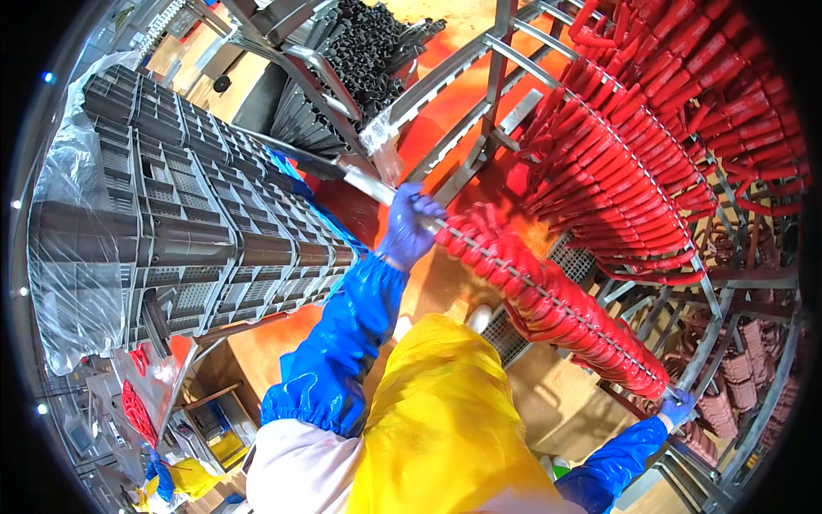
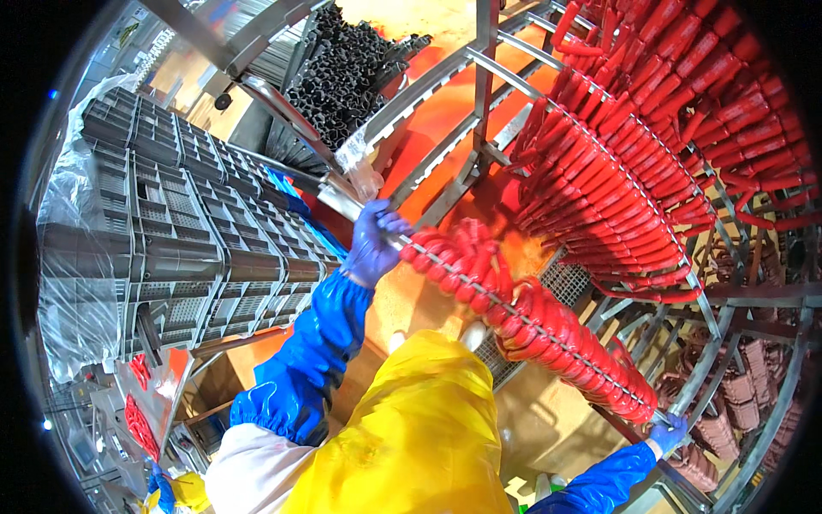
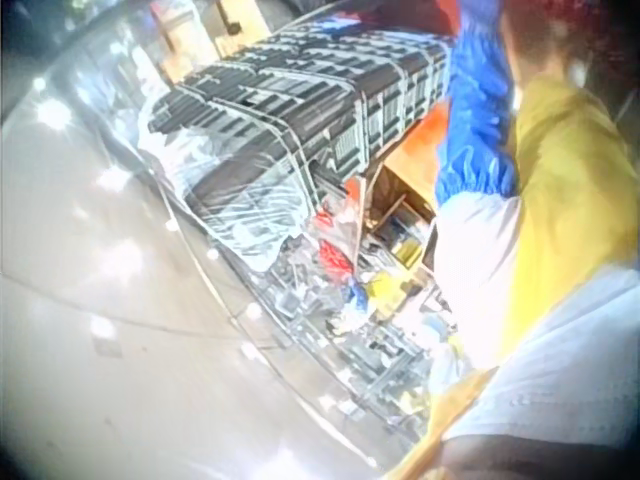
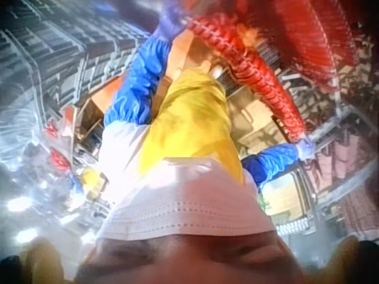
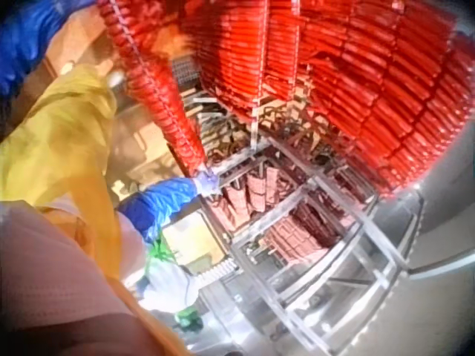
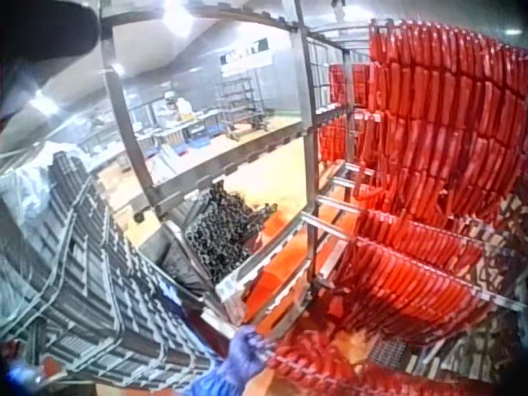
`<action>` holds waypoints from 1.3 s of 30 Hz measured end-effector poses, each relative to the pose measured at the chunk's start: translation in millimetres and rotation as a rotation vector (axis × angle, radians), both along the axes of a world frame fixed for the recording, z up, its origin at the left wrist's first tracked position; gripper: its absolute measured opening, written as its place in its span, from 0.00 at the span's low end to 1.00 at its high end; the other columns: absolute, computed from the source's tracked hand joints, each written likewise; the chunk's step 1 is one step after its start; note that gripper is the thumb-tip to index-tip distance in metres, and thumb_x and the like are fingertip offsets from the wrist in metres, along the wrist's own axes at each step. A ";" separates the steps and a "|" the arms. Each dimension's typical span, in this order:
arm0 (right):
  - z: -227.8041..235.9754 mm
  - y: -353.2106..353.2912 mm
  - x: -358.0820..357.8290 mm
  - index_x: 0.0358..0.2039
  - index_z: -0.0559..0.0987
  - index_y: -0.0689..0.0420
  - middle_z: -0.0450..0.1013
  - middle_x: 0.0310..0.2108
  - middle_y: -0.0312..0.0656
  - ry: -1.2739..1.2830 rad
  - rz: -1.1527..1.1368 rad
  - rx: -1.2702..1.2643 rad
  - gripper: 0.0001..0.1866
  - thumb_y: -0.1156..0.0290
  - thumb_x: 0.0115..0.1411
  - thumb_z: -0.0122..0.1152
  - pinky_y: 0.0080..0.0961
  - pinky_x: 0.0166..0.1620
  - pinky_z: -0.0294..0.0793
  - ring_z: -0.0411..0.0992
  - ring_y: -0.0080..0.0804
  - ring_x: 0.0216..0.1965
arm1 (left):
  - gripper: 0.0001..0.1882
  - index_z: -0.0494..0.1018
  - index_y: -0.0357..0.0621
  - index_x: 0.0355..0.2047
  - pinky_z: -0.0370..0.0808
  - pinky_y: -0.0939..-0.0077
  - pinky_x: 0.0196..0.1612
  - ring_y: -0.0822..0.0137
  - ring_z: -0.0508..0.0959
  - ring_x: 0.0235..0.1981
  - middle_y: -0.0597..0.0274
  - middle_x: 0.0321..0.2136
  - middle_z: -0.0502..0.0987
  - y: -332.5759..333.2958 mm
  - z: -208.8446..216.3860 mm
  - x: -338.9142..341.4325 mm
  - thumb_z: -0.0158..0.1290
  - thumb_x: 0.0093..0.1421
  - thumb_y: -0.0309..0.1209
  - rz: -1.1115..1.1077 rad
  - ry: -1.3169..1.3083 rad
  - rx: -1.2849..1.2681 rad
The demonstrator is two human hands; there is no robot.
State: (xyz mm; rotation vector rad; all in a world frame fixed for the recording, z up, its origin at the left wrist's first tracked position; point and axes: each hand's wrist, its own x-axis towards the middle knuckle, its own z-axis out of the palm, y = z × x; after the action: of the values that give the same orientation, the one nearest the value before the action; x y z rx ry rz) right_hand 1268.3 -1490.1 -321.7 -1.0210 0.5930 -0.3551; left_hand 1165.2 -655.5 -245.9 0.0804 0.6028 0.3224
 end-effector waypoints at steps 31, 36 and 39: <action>-2.2 180.7 63.5 0.32 0.69 0.48 0.57 0.14 0.29 -0.213 -0.250 0.473 0.08 0.62 0.61 0.57 0.27 0.18 0.60 0.57 0.24 0.13 | 0.18 0.68 0.35 0.46 0.74 0.60 0.43 0.49 0.78 0.40 0.47 0.37 0.76 142.5 -113.6 9.8 0.52 0.52 0.22 -0.523 0.740 2.579; -9.2 195.2 98.0 0.28 0.68 0.49 0.58 0.15 0.30 -0.133 -0.319 0.463 0.10 0.61 0.60 0.59 0.27 0.18 0.60 0.57 0.23 0.13 | 0.19 0.68 0.36 0.43 0.72 0.57 0.41 0.48 0.77 0.39 0.46 0.35 0.76 202.1 -130.9 16.9 0.51 0.48 0.22 -0.499 0.660 2.395; -11.8 199.6 61.3 0.31 0.70 0.48 0.55 0.13 0.28 -0.103 -0.347 0.446 0.08 0.61 0.62 0.55 0.24 0.19 0.60 0.58 0.22 0.14 | 0.21 0.67 0.36 0.44 0.73 0.55 0.40 0.48 0.77 0.40 0.45 0.36 0.76 172.7 -120.7 17.8 0.55 0.48 0.26 -0.573 0.742 2.742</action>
State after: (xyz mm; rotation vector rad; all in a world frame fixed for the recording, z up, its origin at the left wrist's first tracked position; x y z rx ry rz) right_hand 1329.6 -1290.5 -333.5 -0.4675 0.7185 -0.5483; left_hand 1183.0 -482.8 -366.7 3.0372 0.3665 0.3136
